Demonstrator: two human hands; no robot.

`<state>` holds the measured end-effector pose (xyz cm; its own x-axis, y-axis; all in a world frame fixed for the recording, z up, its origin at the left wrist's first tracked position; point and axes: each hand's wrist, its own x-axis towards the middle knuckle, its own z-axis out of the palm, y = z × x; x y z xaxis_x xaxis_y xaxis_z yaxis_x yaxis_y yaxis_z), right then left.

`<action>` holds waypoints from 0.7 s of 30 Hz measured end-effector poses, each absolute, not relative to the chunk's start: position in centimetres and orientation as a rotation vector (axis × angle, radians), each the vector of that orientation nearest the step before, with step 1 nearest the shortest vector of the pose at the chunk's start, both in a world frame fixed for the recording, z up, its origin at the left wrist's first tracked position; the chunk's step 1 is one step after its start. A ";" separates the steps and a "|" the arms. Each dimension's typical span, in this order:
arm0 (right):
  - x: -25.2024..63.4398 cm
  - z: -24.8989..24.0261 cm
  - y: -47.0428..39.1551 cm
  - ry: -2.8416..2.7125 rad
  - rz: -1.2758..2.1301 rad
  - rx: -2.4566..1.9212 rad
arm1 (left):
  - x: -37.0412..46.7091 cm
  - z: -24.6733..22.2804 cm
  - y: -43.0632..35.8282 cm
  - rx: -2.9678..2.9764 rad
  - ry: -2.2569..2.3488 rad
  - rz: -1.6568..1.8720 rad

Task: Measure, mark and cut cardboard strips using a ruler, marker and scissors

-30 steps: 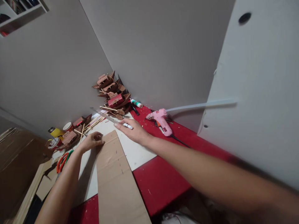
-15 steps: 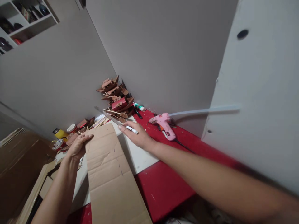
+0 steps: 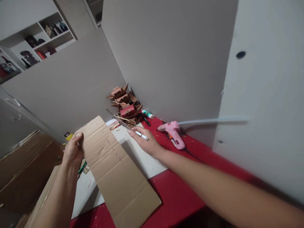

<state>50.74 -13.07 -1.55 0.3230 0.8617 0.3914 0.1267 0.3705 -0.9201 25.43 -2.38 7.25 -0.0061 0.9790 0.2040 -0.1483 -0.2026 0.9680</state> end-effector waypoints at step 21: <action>52.6 -1.1 -14.1 -1.757 0.249 -1.024 | 25.4 5.3 -3.3 1.035 1.009 1.026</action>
